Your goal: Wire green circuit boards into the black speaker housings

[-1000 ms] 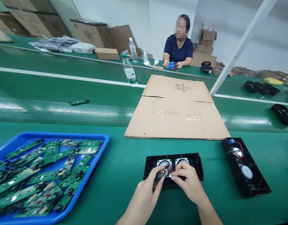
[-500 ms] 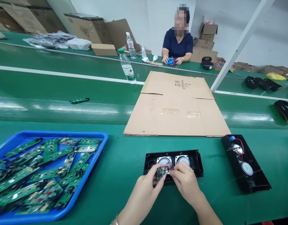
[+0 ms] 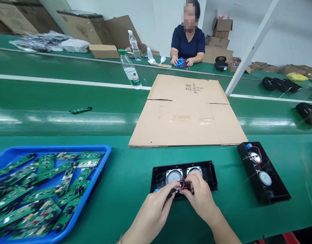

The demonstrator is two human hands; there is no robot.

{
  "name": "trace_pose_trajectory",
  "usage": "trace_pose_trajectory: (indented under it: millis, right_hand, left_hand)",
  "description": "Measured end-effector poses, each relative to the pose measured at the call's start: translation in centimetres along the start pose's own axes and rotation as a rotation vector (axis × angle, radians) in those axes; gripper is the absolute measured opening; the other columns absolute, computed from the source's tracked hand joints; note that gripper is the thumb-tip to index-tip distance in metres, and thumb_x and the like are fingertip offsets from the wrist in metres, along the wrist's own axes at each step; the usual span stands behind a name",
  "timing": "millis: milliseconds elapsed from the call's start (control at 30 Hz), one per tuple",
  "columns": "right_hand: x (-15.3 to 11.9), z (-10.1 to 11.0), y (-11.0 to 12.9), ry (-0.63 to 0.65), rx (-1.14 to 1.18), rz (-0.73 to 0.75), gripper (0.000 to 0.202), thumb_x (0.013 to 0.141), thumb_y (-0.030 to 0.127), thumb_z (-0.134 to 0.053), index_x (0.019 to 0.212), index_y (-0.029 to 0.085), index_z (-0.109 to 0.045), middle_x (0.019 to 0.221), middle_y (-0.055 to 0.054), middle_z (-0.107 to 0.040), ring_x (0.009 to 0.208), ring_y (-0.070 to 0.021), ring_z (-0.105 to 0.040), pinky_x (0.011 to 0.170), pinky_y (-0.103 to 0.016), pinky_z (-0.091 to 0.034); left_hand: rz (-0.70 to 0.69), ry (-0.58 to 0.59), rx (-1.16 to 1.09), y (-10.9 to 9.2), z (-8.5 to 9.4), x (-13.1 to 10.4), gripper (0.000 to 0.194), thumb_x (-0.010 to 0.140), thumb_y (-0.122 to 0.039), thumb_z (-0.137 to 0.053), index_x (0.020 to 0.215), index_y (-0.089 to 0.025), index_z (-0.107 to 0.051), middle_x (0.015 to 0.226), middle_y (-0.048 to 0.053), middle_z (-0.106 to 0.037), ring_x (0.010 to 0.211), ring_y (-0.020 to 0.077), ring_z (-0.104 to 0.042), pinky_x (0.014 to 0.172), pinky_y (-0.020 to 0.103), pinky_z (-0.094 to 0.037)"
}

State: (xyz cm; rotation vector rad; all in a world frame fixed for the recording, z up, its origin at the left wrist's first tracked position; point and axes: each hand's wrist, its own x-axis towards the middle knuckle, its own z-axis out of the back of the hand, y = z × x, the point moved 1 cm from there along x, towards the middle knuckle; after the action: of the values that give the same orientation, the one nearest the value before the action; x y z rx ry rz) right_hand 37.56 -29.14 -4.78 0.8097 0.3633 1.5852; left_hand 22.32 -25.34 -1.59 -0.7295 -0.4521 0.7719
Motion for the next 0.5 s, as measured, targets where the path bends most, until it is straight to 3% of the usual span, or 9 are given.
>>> trace_pose_trajectory:
  millis: [100,200,333,500]
  right_hand:
    - [0.39,0.63,0.37,0.127,0.083,0.004,0.020,0.084,0.025,-0.049,0.103,0.019,-0.050,0.101,-0.007,-0.056,0.085,-0.0171,-0.055,0.068,-0.028,-0.047]
    - [0.57,0.88,0.77,0.217,0.071,0.048,0.014,0.087,0.021,-0.044,0.097,0.020,-0.053,0.087,-0.003,-0.061,0.081,-0.0167,-0.055,0.069,-0.028,-0.045]
    - [0.19,0.63,0.98,0.210,0.005,0.041,0.016,0.088,0.024,-0.041,0.091,0.018,-0.055,0.078,-0.004,-0.060,0.073,-0.0168,-0.054,0.063,-0.028,-0.043]
    - [-0.28,0.01,0.96,0.170,-0.030,0.043,0.019,0.087,0.023,-0.038,0.085,0.017,-0.056,0.075,-0.005,-0.059,0.069,-0.0174,-0.053,0.061,-0.029,-0.042]
  left_hand:
    - [-0.039,0.044,-0.065,0.20,0.62,0.16,0.028,0.085,-0.017,-0.036,0.104,-0.025,-0.054,0.098,0.001,-0.068,0.083,0.0131,-0.065,0.070,0.018,-0.052]
    - [-0.008,0.028,-0.097,0.34,0.80,0.18,0.027,0.083,-0.019,-0.039,0.102,-0.025,-0.057,0.096,0.001,-0.069,0.082,0.0143,-0.066,0.071,0.020,-0.052]
    - [0.044,-0.004,-0.142,0.35,0.61,0.01,0.025,0.083,-0.021,-0.040,0.100,-0.024,-0.058,0.092,0.001,-0.070,0.076,0.0152,-0.066,0.068,0.021,-0.053]
    - [0.093,0.038,-0.239,0.31,0.43,-0.15,0.025,0.083,-0.021,-0.041,0.103,-0.024,-0.057,0.093,0.002,-0.069,0.071,0.0132,-0.066,0.066,0.019,-0.053]
